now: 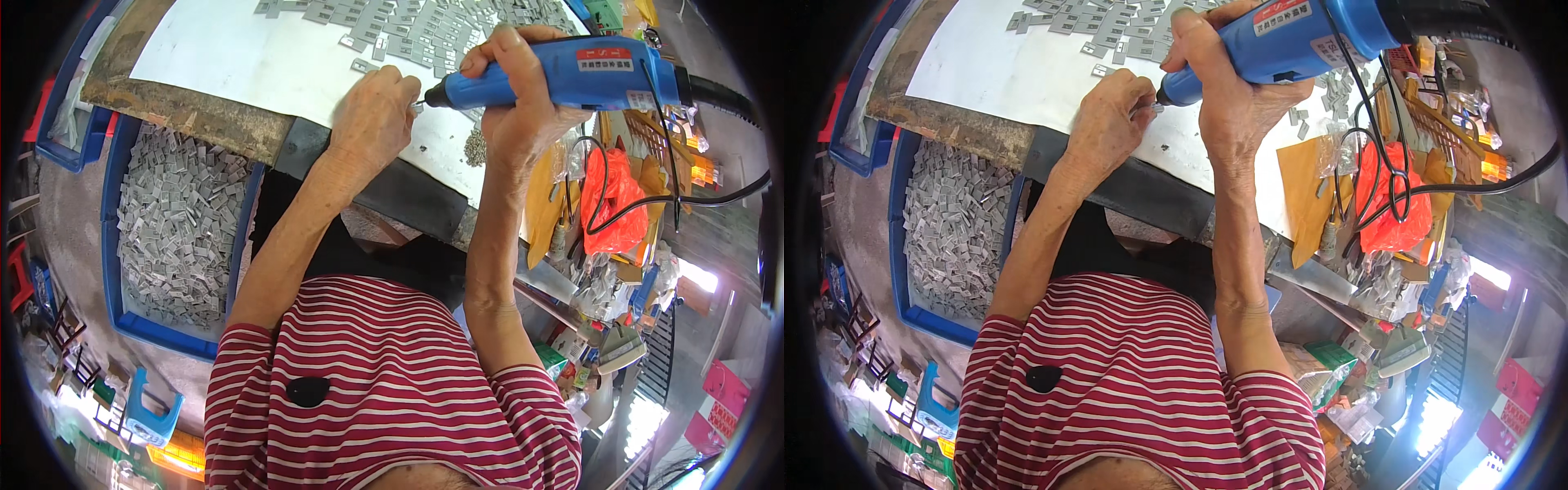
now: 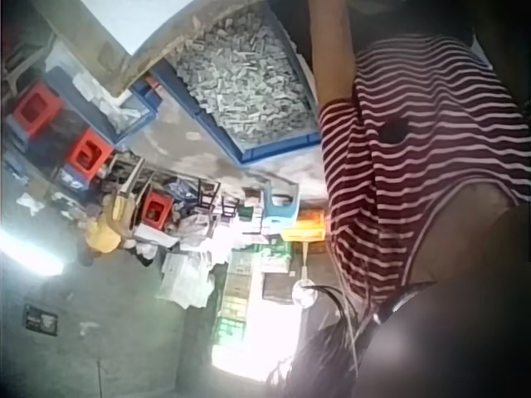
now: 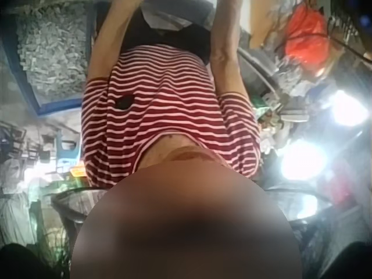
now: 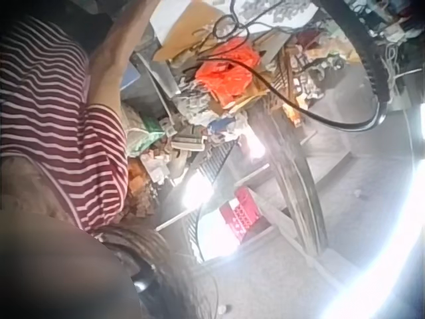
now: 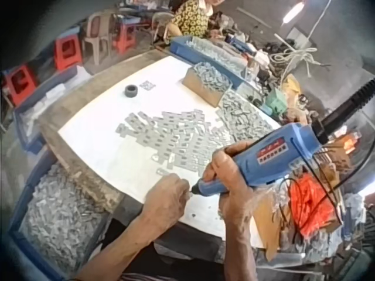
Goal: The person is using an electric screwdriver to fasten tiny screws into small metal components at a workbench.
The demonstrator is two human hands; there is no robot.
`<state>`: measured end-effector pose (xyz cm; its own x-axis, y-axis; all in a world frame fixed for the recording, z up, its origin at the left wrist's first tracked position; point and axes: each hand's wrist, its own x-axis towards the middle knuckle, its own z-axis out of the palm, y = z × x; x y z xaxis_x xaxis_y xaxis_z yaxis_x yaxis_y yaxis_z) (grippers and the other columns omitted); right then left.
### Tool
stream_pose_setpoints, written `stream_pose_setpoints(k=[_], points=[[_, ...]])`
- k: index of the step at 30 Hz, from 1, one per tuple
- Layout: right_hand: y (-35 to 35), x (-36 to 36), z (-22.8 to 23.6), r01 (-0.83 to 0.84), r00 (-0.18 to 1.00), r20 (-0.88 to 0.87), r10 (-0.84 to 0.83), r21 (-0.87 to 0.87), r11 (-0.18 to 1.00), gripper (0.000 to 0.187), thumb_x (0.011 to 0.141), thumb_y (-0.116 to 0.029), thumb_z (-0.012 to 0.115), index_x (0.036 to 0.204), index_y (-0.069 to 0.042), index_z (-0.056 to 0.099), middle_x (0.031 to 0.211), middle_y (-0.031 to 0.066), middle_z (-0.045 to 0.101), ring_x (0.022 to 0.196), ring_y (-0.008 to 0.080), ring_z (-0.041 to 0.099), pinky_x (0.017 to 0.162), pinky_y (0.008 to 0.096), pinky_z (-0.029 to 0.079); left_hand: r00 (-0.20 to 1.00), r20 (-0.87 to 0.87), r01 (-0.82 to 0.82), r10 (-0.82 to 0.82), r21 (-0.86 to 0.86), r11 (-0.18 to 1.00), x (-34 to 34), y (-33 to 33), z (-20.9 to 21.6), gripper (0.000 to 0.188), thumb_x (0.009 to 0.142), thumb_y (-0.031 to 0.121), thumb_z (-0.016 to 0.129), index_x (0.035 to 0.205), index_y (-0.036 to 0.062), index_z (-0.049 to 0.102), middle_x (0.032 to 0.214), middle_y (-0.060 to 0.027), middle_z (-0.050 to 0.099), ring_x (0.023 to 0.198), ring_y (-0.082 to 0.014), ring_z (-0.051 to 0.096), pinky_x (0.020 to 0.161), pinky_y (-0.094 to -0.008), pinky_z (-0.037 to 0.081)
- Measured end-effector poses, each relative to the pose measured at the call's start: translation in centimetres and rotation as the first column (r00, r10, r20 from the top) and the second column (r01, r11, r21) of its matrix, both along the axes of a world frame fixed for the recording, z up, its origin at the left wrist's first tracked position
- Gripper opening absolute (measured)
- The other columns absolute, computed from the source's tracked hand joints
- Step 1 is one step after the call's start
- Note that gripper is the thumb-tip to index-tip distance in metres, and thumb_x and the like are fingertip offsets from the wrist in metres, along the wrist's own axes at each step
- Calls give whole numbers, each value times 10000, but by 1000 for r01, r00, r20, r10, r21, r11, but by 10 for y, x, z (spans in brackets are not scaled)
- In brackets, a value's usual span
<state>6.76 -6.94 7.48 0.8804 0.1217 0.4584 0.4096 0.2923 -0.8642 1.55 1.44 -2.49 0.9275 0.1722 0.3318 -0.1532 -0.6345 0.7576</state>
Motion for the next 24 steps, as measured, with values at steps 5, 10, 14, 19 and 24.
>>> stream_pose_setpoints(k=[5,10,14,19,24], points=[[2,-1,-1,26,999,-28,-27,-25,999,164,673,63,596,805,46,500,573,141,522,452,225,536,464,332,465,1000,8,-6,6,-1,1000,0,0,-1,106,680,7,619,765,32,560,740,-103,499,749,-271,543,652,-367,474],[0,3,-2,-3,1000,-13,3,-40,999,149,671,64,596,788,49,505,569,145,526,451,229,540,466,331,466,1000,20,-18,18,-7,1000,0,0,-3,152,667,-24,628,776,36,541,744,-94,507,736,-275,540,649,-366,453],[0,2,-2,-2,1000,-26,1,-52,999,151,674,63,603,790,49,507,567,147,531,454,228,543,467,332,469,1000,18,-17,18,-12,1000,0,-1,-3,140,673,-24,618,770,40,540,738,-93,503,738,-275,537,648,-368,450],[3,0,-4,9,1000,-17,-10,-46,999,156,685,55,613,800,45,508,582,145,541,459,223,548,471,329,471,1000,11,-8,8,-19,1000,0,0,-1,131,678,-28,610,764,36,533,735,-95,498,740,-277,534,642,-371,445],[2,0,-3,-56,998,-30,55,-39,998,155,690,43,617,808,36,517,610,136,552,476,219,556,479,329,475,1000,-2,5,-5,-18,1000,1,1,-2,128,668,8,617,766,39,541,750,-107,497,768,-281,537,659,-379,466]])
